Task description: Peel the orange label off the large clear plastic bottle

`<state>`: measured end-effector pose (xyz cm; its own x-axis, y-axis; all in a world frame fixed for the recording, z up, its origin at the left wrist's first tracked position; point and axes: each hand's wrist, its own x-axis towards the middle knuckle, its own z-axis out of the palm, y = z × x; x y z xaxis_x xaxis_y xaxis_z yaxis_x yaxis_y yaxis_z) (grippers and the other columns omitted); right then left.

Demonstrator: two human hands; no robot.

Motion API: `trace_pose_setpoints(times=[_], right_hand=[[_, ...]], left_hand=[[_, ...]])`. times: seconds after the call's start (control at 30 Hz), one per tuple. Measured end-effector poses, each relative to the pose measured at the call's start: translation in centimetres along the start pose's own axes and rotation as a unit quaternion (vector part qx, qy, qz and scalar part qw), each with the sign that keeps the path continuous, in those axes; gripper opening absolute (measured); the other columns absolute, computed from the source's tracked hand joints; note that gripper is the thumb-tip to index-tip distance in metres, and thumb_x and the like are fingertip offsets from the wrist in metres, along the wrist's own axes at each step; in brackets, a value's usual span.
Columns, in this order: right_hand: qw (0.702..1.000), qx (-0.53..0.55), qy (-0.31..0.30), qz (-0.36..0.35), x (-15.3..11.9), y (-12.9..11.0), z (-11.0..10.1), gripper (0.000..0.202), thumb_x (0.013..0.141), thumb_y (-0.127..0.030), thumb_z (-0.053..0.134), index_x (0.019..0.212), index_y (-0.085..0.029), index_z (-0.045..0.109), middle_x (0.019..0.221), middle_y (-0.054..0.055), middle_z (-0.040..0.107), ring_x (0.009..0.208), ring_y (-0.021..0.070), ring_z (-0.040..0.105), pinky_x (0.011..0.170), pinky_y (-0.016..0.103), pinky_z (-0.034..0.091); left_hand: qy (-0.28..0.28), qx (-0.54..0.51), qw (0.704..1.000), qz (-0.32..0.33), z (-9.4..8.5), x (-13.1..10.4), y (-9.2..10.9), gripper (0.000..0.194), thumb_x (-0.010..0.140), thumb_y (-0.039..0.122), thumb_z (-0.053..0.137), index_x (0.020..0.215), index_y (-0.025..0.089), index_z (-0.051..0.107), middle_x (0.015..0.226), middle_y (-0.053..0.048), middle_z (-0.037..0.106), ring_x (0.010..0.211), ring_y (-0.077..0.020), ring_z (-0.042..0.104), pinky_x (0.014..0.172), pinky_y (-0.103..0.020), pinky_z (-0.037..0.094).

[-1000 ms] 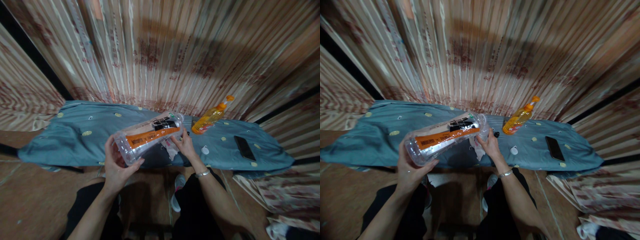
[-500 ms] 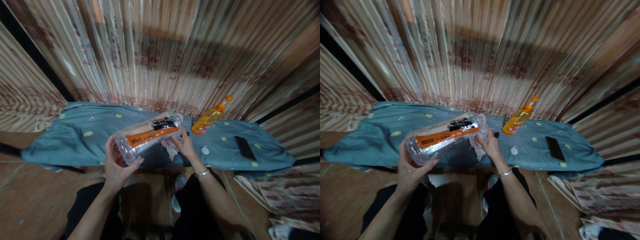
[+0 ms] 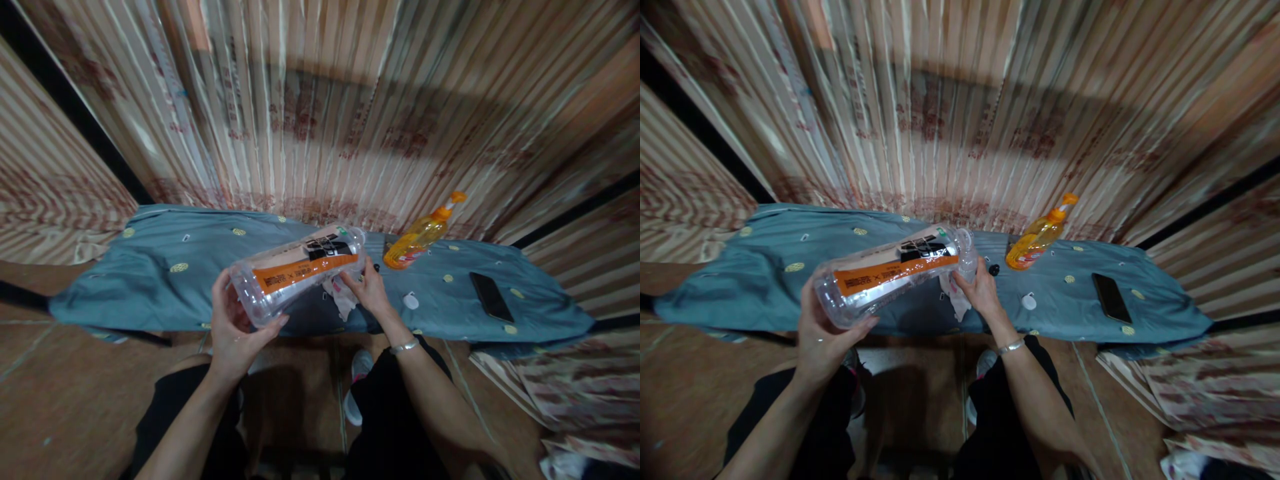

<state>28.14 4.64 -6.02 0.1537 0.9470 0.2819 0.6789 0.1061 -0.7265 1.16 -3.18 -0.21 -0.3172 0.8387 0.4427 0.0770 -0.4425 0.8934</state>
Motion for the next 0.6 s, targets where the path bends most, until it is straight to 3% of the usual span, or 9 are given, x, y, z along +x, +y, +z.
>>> trace_pose_setpoints(times=[0.17,0.6], right_hand=[[1.000,0.001,-0.005,0.005,0.03,-0.08,-0.03,0.061,0.079,-0.055,0.068,0.125,-0.018,0.054,0.100,0.011,0.075,0.089,0.0312,0.073,0.078,0.042,0.057],[1.000,0.002,0.006,-0.004,0.10,0.24,0.18,0.062,0.079,-0.055,0.069,0.128,-0.021,0.054,0.104,0.010,0.076,0.094,0.0309,0.073,0.082,0.042,0.058]], left_hand=[[-0.004,-0.009,1.000,-0.003,-0.01,-0.03,0.04,0.092,0.050,0.034,0.097,0.129,0.023,0.053,0.123,-0.011,0.065,0.103,-0.0290,0.071,0.081,-0.039,0.063],[-0.012,0.003,1.000,-0.011,-0.18,-0.09,-0.09,0.095,0.049,0.039,0.097,0.131,0.024,0.051,0.126,-0.012,0.064,0.105,-0.0302,0.071,0.080,-0.040,0.064]])
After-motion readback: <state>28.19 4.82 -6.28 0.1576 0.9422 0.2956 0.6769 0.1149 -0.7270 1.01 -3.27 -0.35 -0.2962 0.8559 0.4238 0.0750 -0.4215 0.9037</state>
